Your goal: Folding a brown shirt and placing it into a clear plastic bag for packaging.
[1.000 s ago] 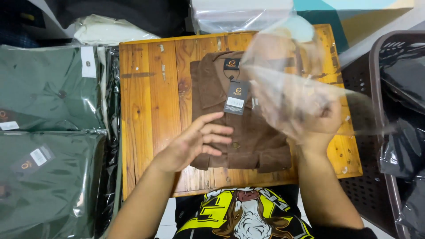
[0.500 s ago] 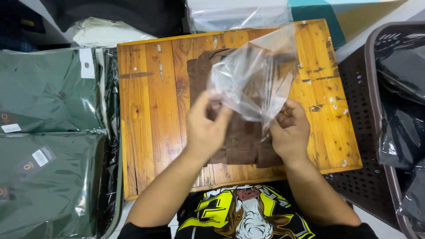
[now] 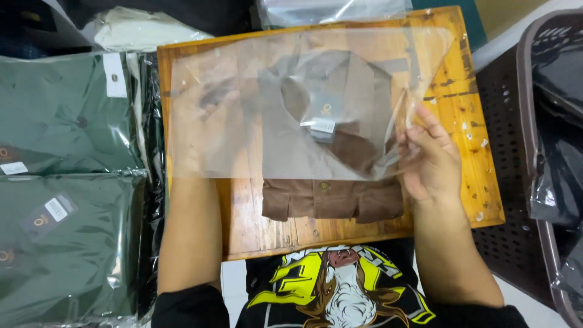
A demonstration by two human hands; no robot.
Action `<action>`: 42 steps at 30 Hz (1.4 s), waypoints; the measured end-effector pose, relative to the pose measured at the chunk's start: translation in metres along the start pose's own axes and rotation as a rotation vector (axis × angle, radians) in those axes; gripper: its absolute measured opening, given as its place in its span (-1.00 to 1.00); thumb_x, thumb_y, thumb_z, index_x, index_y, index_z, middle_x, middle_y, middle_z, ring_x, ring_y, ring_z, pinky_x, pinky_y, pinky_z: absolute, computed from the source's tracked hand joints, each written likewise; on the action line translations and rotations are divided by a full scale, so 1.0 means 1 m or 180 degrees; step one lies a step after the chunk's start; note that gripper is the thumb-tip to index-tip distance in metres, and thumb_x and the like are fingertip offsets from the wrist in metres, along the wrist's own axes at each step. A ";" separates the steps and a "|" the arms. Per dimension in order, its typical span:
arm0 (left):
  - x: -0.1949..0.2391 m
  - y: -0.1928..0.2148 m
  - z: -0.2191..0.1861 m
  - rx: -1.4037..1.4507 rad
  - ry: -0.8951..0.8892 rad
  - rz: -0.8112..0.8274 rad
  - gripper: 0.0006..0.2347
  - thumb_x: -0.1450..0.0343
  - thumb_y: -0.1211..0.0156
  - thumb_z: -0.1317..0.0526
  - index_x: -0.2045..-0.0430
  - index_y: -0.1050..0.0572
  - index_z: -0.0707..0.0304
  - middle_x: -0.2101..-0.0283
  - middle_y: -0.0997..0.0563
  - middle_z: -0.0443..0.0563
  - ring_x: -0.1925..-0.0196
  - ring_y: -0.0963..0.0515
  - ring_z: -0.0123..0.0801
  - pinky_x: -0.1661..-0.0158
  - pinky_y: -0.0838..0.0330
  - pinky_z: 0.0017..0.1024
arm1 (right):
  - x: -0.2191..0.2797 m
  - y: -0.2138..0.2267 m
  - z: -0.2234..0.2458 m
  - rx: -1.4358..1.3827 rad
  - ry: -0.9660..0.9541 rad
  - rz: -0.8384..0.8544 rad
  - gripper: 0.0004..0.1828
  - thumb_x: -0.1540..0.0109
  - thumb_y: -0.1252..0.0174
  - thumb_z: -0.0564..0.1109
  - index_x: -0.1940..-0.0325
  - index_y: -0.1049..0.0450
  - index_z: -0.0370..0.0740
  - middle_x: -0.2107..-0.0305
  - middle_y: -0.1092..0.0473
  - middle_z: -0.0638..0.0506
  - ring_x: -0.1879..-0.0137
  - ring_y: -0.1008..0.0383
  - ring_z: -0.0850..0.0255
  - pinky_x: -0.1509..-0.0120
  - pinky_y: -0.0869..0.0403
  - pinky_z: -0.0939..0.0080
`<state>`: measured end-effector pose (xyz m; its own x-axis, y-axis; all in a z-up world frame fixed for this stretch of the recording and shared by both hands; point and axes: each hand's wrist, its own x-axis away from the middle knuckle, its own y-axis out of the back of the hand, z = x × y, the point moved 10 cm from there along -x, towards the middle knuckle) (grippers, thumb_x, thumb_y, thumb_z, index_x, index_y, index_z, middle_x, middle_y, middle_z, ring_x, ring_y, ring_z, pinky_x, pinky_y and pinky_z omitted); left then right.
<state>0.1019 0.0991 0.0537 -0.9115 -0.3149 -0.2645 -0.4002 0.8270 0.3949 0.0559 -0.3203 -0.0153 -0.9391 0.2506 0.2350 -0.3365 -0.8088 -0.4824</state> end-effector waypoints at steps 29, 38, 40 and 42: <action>0.104 -0.093 -0.109 0.0341 -0.1495 0.0893 -0.70 -0.33 -0.43 0.15 0.11 -0.57 0.15 0.08 -0.46 0.09 0.07 -0.53 -0.05 0.01 -0.39 -0.21 | 0.047 -0.037 -0.025 0.0035 0.0530 0.0088 -0.73 -0.24 -0.24 -0.34 0.05 -0.31 -0.28 0.50 -0.51 -0.31 0.42 -0.64 -0.09 0.57 -0.61 0.09; 0.109 -0.100 -0.122 0.0587 -0.1538 0.1504 -0.68 -0.38 -0.35 0.00 0.04 -0.58 0.03 -0.01 -0.51 0.02 -0.06 -0.53 -0.11 -0.05 -0.33 -0.24 | 0.048 -0.085 0.088 0.2809 0.2988 0.0651 -0.74 -0.12 -0.10 -0.36 0.10 -0.41 -0.29 0.70 -0.29 -0.09 0.50 -0.38 0.03 0.34 -0.42 0.25; 0.101 -0.090 -0.118 0.0749 -0.1477 0.1418 -0.68 -0.38 -0.35 0.02 0.03 -0.58 0.05 -0.03 -0.51 0.04 -0.07 -0.53 -0.10 -0.08 -0.37 -0.24 | 0.067 -0.129 0.105 0.4065 0.3675 0.0928 -0.88 -0.13 -0.13 -0.25 0.50 -0.47 -0.11 0.70 -0.29 -0.08 0.49 -0.37 -0.10 0.33 -0.39 0.10; 0.094 -0.085 -0.109 0.1371 -0.1213 0.1616 -0.62 -0.41 -0.29 0.01 -0.06 -0.53 0.13 -0.13 -0.47 0.19 -0.15 -0.51 -0.05 -0.08 -0.41 -0.17 | 0.094 -0.183 0.093 0.5030 0.3905 0.2190 -0.42 -0.14 -0.10 -0.31 -0.26 -0.52 -0.09 0.33 -0.37 -0.03 0.30 -0.25 0.06 0.23 -0.24 0.11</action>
